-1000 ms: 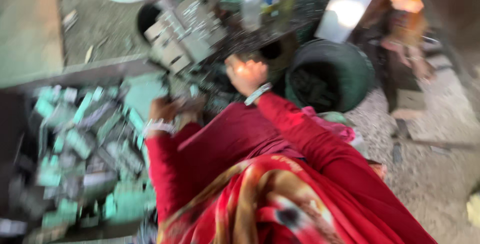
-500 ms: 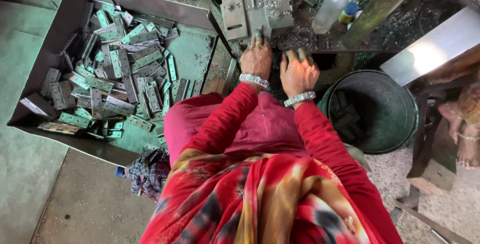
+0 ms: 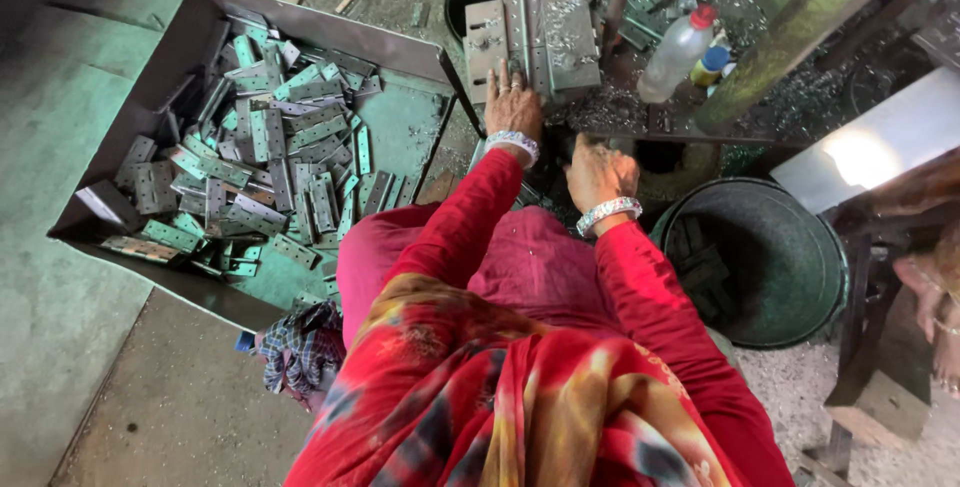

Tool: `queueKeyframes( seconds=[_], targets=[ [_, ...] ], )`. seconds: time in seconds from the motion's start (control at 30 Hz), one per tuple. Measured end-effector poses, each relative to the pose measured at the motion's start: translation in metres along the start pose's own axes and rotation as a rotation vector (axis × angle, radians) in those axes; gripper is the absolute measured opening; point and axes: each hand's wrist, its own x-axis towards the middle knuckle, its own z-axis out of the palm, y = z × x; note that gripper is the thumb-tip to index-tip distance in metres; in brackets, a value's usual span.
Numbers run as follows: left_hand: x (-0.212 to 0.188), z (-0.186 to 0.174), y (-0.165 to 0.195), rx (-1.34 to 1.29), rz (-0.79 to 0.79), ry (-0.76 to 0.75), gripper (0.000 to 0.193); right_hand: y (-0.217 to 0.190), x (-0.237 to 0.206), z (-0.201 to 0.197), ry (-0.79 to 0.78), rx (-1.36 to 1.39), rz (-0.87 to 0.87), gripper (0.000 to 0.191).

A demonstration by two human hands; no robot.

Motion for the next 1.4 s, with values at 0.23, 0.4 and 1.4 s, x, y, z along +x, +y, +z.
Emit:
queueKeyframes(
  seconds=[0.23,0.4,1.4],
  targets=[
    [0.027,0.003,-0.009,-0.088,-0.044,-0.017,0.051,0.034,-0.019,0.081,-0.163,0.094,0.076,0.048],
    [0.011,0.009,-0.013,-0.103,-0.026,0.028,0.052,0.043,-0.052,0.121,-0.295,0.249,0.328,0.058],
    [0.020,0.001,-0.027,-0.104,0.042,-0.068,0.053,0.035,-0.037,0.110,-0.323,0.336,0.351,0.066]
  ],
)
